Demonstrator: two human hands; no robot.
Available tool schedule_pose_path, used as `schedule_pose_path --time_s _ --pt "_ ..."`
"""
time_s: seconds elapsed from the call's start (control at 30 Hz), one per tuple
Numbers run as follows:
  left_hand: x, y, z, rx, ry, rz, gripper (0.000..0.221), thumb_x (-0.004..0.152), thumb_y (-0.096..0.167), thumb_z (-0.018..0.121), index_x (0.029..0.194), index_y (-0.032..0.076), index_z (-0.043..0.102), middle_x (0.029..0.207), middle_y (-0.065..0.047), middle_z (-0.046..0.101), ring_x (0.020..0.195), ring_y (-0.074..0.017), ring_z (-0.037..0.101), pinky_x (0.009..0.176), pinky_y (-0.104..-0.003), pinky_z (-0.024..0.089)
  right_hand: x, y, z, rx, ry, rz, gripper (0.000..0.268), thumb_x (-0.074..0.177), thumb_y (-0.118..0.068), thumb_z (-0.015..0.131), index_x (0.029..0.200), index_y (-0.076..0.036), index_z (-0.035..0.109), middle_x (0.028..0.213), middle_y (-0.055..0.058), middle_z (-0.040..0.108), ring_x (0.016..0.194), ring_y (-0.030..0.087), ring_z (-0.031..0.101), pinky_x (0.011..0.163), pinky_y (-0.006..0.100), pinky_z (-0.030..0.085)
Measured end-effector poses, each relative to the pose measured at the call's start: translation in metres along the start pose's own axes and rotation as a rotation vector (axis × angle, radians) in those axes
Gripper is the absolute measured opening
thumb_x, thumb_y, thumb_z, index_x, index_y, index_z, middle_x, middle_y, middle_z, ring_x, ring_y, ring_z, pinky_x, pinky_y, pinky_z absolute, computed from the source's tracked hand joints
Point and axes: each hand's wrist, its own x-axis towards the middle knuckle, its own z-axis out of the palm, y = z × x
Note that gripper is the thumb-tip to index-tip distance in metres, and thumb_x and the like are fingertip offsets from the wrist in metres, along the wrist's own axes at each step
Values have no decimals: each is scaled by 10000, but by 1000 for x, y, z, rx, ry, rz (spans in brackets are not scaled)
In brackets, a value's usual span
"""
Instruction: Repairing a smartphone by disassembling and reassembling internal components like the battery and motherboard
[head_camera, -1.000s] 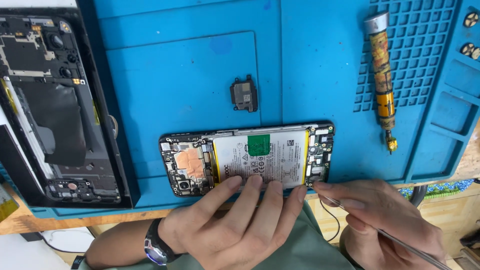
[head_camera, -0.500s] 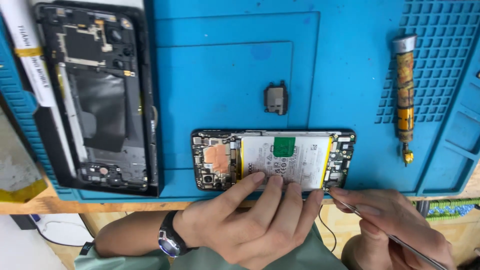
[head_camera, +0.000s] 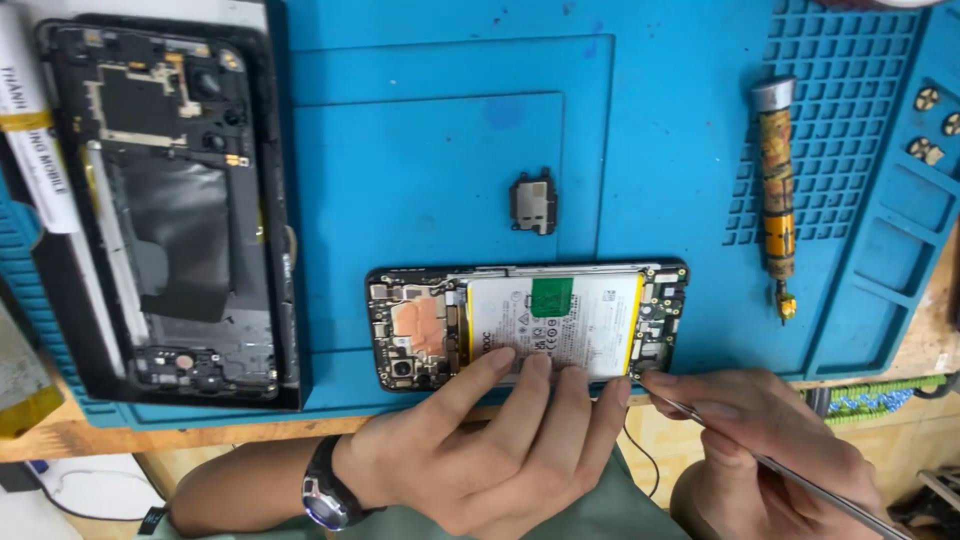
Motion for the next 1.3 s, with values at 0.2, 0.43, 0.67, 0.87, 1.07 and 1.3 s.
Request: schedule_pose_path --time_s 0.2,0.43,0.67,0.87,1.07,1.3 --pt "0 2 2 -12 -38 8 218 1010 327 511 1136 238 665 1017 55 611 930 -76 582 856 -247 514 1 2 22 99 191 -92 240 901 -219 432 814 -5 502 862 185 663 737 219 677 649 264 538" --pt "-3 3 3 -23 -57 9 212 1015 324 526 1148 242 669 1035 47 617 940 -89 597 870 -251 515 1 7 33 207 371 -147 251 921 -255 449 839 -19 426 814 242 628 651 250 659 577 278 539" --pt "-1 2 4 4 -32 16 193 1009 310 543 1131 247 679 1016 61 597 921 -73 594 853 -236 518 2 4 32 180 377 -124 254 917 -244 444 846 -1 426 830 247 634 657 251 655 572 278 537" --pt "-3 4 4 -16 -104 16 189 1019 344 597 1176 246 640 1054 59 597 974 -86 574 879 -248 512 3 6 30 198 332 -112 246 900 -236 456 843 3 465 862 252 643 689 252 675 602 278 576" --pt "-2 3 3 -18 -117 11 197 1025 342 587 1188 237 624 1061 64 588 984 -85 568 888 -244 513 4 4 34 229 350 -103 255 902 -247 460 837 0 457 859 264 639 661 244 660 597 272 563" --pt "-3 4 4 -6 -111 14 195 1024 325 580 1190 235 625 1057 61 585 977 -83 569 880 -245 513 5 4 39 281 434 -89 289 889 -274 490 825 3 440 812 269 615 666 263 663 591 280 557"
